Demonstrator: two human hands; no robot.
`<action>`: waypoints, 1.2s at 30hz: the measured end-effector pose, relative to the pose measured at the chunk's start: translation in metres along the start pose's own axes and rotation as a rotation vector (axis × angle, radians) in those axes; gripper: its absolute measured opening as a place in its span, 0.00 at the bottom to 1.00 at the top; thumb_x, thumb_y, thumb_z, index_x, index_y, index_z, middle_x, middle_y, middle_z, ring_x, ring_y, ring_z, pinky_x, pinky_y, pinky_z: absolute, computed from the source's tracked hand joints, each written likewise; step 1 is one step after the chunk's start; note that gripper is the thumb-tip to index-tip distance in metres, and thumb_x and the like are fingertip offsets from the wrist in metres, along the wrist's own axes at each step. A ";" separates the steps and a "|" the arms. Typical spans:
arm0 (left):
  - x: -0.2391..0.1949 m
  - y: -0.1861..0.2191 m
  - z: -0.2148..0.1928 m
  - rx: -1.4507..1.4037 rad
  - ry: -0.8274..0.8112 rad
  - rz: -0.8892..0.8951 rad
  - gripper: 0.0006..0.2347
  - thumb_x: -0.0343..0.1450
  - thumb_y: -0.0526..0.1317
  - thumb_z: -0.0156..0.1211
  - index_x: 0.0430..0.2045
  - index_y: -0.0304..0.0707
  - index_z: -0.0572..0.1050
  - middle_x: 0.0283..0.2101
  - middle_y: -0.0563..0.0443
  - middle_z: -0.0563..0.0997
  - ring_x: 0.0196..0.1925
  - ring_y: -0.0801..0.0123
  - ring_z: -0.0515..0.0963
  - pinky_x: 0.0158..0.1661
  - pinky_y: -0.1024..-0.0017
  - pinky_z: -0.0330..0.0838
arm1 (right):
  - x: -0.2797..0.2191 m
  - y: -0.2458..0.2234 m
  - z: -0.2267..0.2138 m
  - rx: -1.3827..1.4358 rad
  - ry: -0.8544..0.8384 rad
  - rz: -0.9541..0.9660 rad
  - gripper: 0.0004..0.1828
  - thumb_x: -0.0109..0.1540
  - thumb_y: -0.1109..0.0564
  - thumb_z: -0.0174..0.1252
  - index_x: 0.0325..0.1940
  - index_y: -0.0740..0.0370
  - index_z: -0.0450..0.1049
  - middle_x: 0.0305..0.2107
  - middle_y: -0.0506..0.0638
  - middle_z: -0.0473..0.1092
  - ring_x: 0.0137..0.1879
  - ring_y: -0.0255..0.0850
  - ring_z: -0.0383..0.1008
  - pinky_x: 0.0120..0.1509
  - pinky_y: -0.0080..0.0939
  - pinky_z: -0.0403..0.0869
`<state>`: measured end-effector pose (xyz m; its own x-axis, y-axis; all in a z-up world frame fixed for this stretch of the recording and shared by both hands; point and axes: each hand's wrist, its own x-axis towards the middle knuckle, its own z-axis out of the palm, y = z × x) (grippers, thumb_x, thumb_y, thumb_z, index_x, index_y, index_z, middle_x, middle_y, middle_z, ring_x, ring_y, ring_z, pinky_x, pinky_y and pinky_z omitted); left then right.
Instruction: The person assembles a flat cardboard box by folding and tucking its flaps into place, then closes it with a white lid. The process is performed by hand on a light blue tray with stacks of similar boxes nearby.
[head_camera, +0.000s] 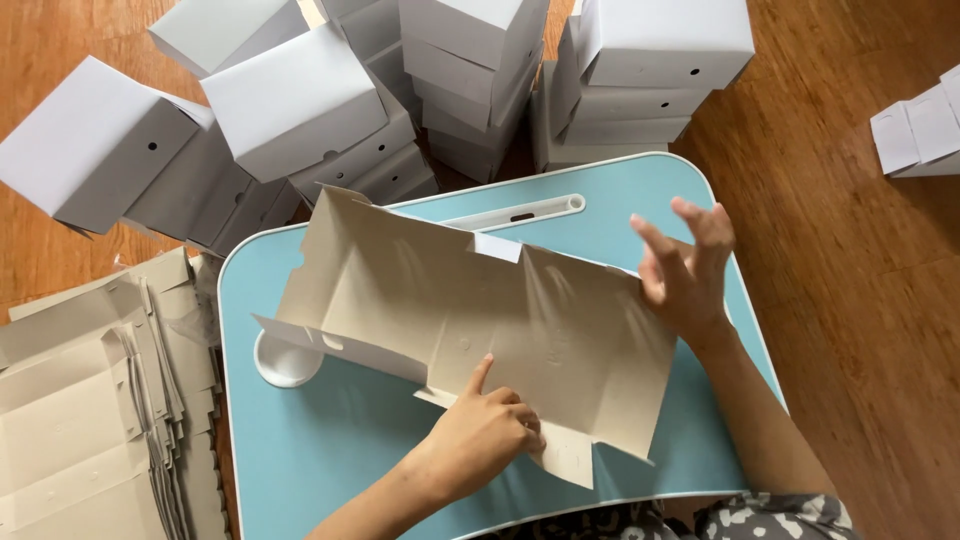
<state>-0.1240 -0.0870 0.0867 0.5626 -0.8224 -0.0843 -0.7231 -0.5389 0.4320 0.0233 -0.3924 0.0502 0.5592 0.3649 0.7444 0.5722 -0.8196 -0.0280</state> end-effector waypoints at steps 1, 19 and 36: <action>0.000 0.001 -0.002 0.001 0.000 -0.002 0.14 0.66 0.27 0.61 0.35 0.53 0.86 0.40 0.56 0.85 0.42 0.59 0.77 0.67 0.27 0.44 | 0.007 -0.008 -0.009 0.001 0.001 0.000 0.38 0.54 0.80 0.56 0.64 0.53 0.74 0.66 0.59 0.54 0.73 0.56 0.54 0.79 0.70 0.58; -0.061 -0.010 -0.010 0.172 0.070 -0.285 0.08 0.58 0.41 0.62 0.23 0.59 0.86 0.49 0.59 0.78 0.74 0.43 0.57 0.59 0.13 0.18 | -0.005 -0.095 -0.013 0.222 -1.087 -0.425 0.47 0.62 0.49 0.60 0.81 0.40 0.44 0.77 0.55 0.37 0.80 0.50 0.39 0.72 0.75 0.48; -0.070 0.027 0.069 0.303 -0.056 -0.452 0.61 0.55 0.89 0.62 0.66 0.31 0.59 0.68 0.26 0.60 0.66 0.34 0.63 0.67 0.28 0.33 | -0.031 -0.112 -0.016 0.052 -0.670 -0.522 0.85 0.32 0.04 0.67 0.82 0.41 0.44 0.80 0.57 0.35 0.82 0.53 0.37 0.78 0.65 0.43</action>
<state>-0.2103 -0.0565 0.0422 0.8277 -0.5008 -0.2533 -0.5020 -0.8624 0.0646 -0.0676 -0.3191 0.0405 0.4434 0.8884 0.1188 0.8733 -0.4580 0.1662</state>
